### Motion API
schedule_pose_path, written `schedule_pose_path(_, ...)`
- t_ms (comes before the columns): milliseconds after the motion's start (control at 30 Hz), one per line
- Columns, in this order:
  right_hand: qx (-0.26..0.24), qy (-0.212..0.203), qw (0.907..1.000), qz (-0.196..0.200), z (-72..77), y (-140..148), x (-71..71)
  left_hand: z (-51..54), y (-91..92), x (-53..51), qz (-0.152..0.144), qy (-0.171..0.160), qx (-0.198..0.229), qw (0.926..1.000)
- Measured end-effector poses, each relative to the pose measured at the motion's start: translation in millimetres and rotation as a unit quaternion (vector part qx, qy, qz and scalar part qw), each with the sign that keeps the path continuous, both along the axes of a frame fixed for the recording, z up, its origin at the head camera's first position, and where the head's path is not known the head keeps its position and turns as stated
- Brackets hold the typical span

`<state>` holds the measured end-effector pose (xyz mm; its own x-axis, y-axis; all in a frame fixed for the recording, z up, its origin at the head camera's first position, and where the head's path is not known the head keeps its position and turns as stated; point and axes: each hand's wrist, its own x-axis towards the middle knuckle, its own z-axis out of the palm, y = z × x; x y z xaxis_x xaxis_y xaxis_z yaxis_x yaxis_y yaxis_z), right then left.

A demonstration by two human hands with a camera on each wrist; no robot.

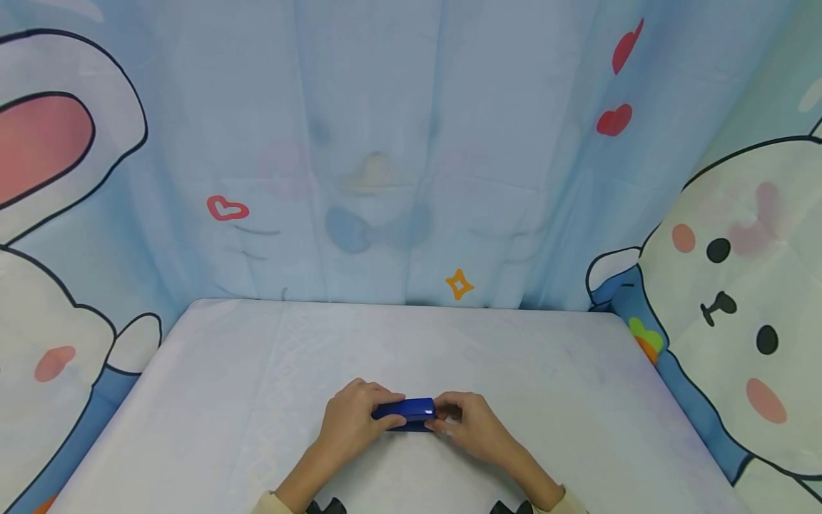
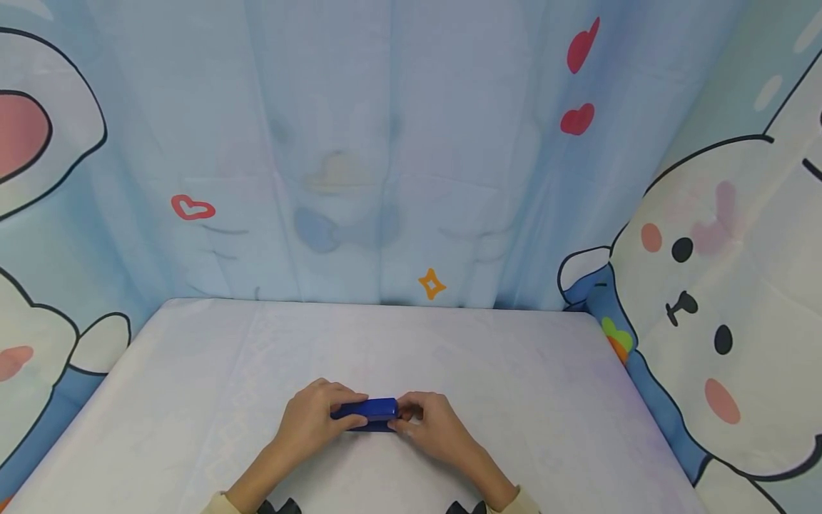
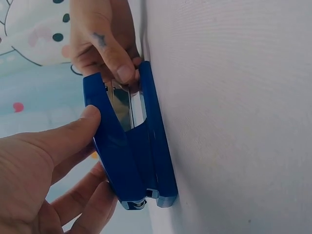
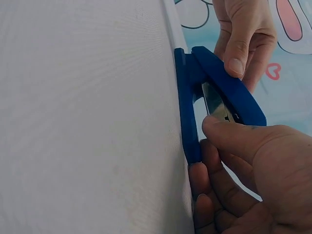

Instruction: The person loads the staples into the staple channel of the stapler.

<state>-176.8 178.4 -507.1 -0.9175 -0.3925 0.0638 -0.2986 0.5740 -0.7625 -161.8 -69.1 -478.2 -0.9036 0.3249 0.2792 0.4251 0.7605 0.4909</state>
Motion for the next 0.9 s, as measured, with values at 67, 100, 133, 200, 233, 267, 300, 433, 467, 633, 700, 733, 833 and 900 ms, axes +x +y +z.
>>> schedule_pose_path(67, -0.005, -0.003, 1.0000, 0.001, -0.2, 0.5, -0.1, 0.1, 0.4, 0.1, 0.003, -0.006, 0.003, 1.0000)
schedule_pose_path(100, -0.007, -0.005, 1.0000, 0.002, -0.1, 0.8, -0.1, 0.3, 0.6, 0.2, 0.004, -0.009, 0.004, 0.9999)
schedule_pose_path(133, -0.008, -0.005, 1.0000, 0.002, -0.2, 0.9, -0.1, 0.4, 0.9, 0.2, 0.006, -0.012, 0.005, 0.9999)
schedule_pose_path(200, -0.010, -0.006, 0.9999, 0.003, -0.2, 1.3, -0.1, 0.9, 1.2, 0.0, 0.009, -0.019, 0.008, 0.9997)
schedule_pose_path(233, -0.011, -0.006, 0.9999, 0.003, -0.3, 1.2, -0.2, 1.2, 1.2, -0.2, 0.010, -0.022, 0.008, 0.9997)
schedule_pose_path(267, -0.011, -0.006, 0.9999, 0.003, -0.3, 1.2, -0.2, 1.5, 1.3, -0.4, 0.011, -0.025, 0.008, 0.9996)
schedule_pose_path(300, -0.010, -0.006, 0.9999, 0.003, -0.4, 1.3, -0.3, 1.7, 1.4, -0.7, 0.012, -0.027, 0.008, 0.9995)
schedule_pose_path(433, -0.007, -0.008, 0.9999, 0.000, -0.5, 1.1, -0.7, 1.8, 1.8, -2.2, 0.012, -0.031, 0.005, 0.9994)
schedule_pose_path(467, -0.006, -0.009, 0.9999, -0.001, -0.7, 1.0, -0.8, 1.7, 1.9, -2.4, 0.012, -0.031, 0.005, 0.9994)
schedule_pose_path(633, -0.005, -0.013, 0.9999, -0.007, -2.0, 1.4, -2.1, 2.1, 2.6, -2.5, 0.010, -0.023, -0.008, 0.9997)
schedule_pose_path(700, -0.004, -0.011, 0.9999, -0.008, -2.5, 1.9, -2.8, 2.4, 3.2, -2.4, 0.008, -0.019, -0.014, 0.9997)
schedule_pose_path(733, -0.005, -0.011, 0.9999, -0.008, -2.7, 2.1, -3.1, 2.7, 3.4, -2.5, 0.007, -0.018, -0.017, 0.9997)
schedule_pose_path(833, -0.007, -0.015, 0.9998, -0.006, -3.1, 2.5, -3.5, 4.4, 4.3, -2.7, 0.006, -0.015, -0.023, 0.9996)
schedule_pose_path(900, -0.010, -0.014, 0.9998, -0.004, -3.3, 2.4, -3.6, 6.2, 4.9, -2.9, 0.004, -0.016, -0.027, 0.9995)
